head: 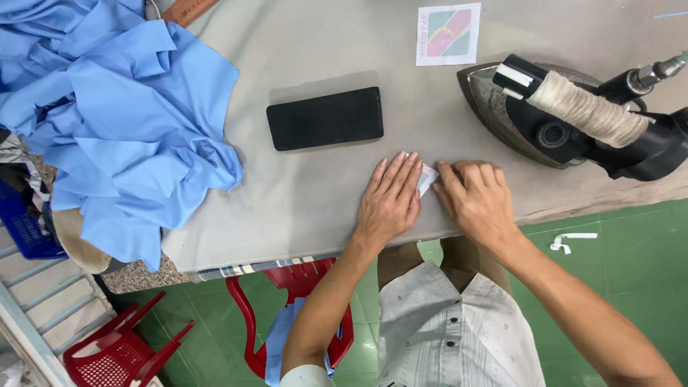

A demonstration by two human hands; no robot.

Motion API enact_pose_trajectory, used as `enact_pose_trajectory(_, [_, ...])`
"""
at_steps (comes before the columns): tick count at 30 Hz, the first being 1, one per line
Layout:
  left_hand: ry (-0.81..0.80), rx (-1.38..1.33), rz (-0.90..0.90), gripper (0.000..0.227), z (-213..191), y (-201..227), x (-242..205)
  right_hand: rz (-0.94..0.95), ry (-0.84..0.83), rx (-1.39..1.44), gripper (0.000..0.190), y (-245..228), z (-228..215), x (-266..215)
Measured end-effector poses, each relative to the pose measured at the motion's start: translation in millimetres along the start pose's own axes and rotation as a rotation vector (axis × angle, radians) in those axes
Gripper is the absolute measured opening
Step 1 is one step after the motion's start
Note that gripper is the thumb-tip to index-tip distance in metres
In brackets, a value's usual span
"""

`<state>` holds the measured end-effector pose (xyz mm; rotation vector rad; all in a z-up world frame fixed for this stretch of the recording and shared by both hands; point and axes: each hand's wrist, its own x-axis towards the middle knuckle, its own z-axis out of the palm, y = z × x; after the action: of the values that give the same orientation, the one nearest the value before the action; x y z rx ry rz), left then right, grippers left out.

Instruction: The person irons a small, colorful square of paper on a work table using a steam iron. They repeatedly press the iron onto the paper, sometimes using a black rectangular case to apply pressure over the paper while ironing.

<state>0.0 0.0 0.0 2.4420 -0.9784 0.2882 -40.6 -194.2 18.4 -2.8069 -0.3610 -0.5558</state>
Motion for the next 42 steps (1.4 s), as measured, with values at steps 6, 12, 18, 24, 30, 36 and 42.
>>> enact_pose_trajectory(6, [-0.029,-0.022,-0.012,0.052,-3.3,1.3,2.1,0.027,-0.007,0.004,0.021,-0.4,-0.1,0.3])
enact_pose_trajectory(12, [-0.034,-0.010,-0.017,0.050,-4.3,1.5,1.5,-0.022,0.001,0.001,0.018,0.3,-2.5,-4.5])
enact_pose_trajectory(18, [-0.035,-0.017,-0.021,0.048,0.1,0.6,-0.4,-0.024,-0.038,-0.016,0.020,1.4,-8.3,-6.4])
enact_pose_trajectory(24, [-0.016,0.003,0.004,0.043,2.6,-0.2,-2.2,-0.049,-0.039,-0.012,0.024,3.7,-10.1,-6.1])
enact_pose_trajectory(30, [0.006,0.000,-0.020,0.041,-2.2,0.6,0.3,-0.094,-0.049,-0.066,0.031,45.3,-76.9,31.5])
enact_pose_trajectory(36, [-0.151,0.079,0.016,0.037,-20.9,2.8,8.2,-0.087,-0.438,-0.694,0.055,121.1,-108.8,95.0])
enact_pose_trajectory(42, [-0.183,0.050,0.008,0.041,-23.0,2.8,3.5,0.155,-0.578,-0.102,0.063,109.3,-106.8,81.1])
